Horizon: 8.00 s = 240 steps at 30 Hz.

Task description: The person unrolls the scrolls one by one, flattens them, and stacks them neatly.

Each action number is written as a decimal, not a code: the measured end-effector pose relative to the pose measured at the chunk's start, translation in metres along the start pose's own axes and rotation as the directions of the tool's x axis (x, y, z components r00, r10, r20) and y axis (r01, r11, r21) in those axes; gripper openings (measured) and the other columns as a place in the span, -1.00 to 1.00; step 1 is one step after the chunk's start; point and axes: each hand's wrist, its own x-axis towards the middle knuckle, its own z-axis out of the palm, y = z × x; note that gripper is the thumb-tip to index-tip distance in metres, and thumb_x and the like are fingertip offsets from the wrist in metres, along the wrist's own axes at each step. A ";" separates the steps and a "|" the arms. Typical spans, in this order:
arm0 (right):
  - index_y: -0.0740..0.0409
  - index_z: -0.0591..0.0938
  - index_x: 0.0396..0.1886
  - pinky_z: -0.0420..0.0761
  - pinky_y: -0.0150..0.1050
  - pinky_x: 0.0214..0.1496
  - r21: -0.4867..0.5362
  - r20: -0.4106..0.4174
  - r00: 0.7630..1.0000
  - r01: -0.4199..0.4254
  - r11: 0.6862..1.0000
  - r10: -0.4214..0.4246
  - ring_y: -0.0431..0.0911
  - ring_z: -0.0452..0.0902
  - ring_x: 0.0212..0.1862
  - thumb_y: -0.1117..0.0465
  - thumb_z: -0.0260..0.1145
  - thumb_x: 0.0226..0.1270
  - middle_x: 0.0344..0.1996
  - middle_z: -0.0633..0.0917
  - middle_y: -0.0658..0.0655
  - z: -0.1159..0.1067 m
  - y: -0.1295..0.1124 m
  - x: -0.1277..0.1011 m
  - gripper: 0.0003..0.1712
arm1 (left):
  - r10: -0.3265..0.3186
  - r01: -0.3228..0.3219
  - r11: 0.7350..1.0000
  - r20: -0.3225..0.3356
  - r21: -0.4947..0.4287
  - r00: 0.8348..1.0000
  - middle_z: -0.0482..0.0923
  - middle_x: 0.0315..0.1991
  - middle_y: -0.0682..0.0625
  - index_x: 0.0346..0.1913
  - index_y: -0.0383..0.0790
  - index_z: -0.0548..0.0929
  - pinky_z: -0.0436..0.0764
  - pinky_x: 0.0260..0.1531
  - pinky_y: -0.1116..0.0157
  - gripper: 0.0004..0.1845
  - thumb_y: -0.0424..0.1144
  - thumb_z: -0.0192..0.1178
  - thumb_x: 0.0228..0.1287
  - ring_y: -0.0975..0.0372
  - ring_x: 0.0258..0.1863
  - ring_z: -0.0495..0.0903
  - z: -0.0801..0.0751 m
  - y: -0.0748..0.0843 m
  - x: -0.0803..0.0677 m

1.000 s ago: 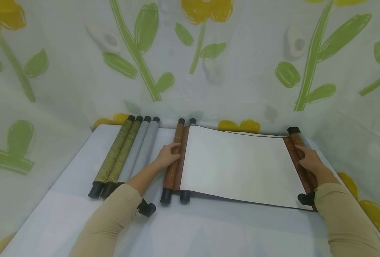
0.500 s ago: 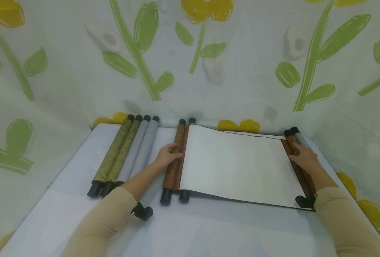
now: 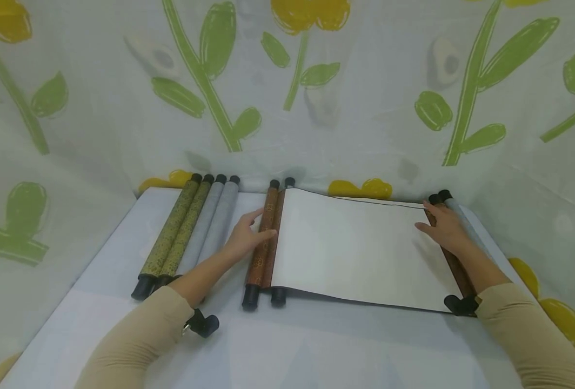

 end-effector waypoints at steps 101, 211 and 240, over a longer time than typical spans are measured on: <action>0.13 0.17 0.45 0.46 -0.08 0.19 0.434 0.201 0.923 0.217 0.875 -0.328 0.09 0.36 0.27 0.09 0.22 0.35 0.37 0.28 0.24 0.142 -0.320 0.043 -0.26 | -0.154 0.120 0.886 0.040 0.447 0.987 0.16 0.28 -0.55 0.35 -0.52 0.17 0.28 0.18 -0.19 0.01 -0.04 0.45 -0.06 -0.35 0.25 0.18 -0.091 -0.043 -0.036; -0.34 -0.27 0.50 0.01 0.12 0.42 0.835 0.105 0.990 -0.036 0.549 -0.096 0.13 -0.06 0.43 0.26 0.42 0.06 0.51 -0.25 0.06 0.079 -0.236 -0.005 0.27 | 0.077 -0.062 0.986 0.093 -0.158 0.993 0.06 0.40 -0.07 0.38 0.40 0.19 0.45 0.02 -0.05 -0.05 0.11 0.46 -0.13 -0.02 0.22 0.29 0.041 0.076 -0.046; -0.29 -0.22 0.51 0.11 0.18 0.32 0.869 0.229 0.960 -0.127 0.478 -0.160 0.20 -0.07 0.35 0.40 0.14 0.03 0.48 -0.26 0.18 0.061 -0.190 -0.021 0.14 | 0.163 -0.084 0.935 0.206 -0.345 0.965 0.13 0.34 -0.14 0.43 0.16 0.19 0.48 -0.01 0.04 -0.07 -0.30 0.41 -0.03 -0.02 0.16 0.34 0.059 0.082 -0.045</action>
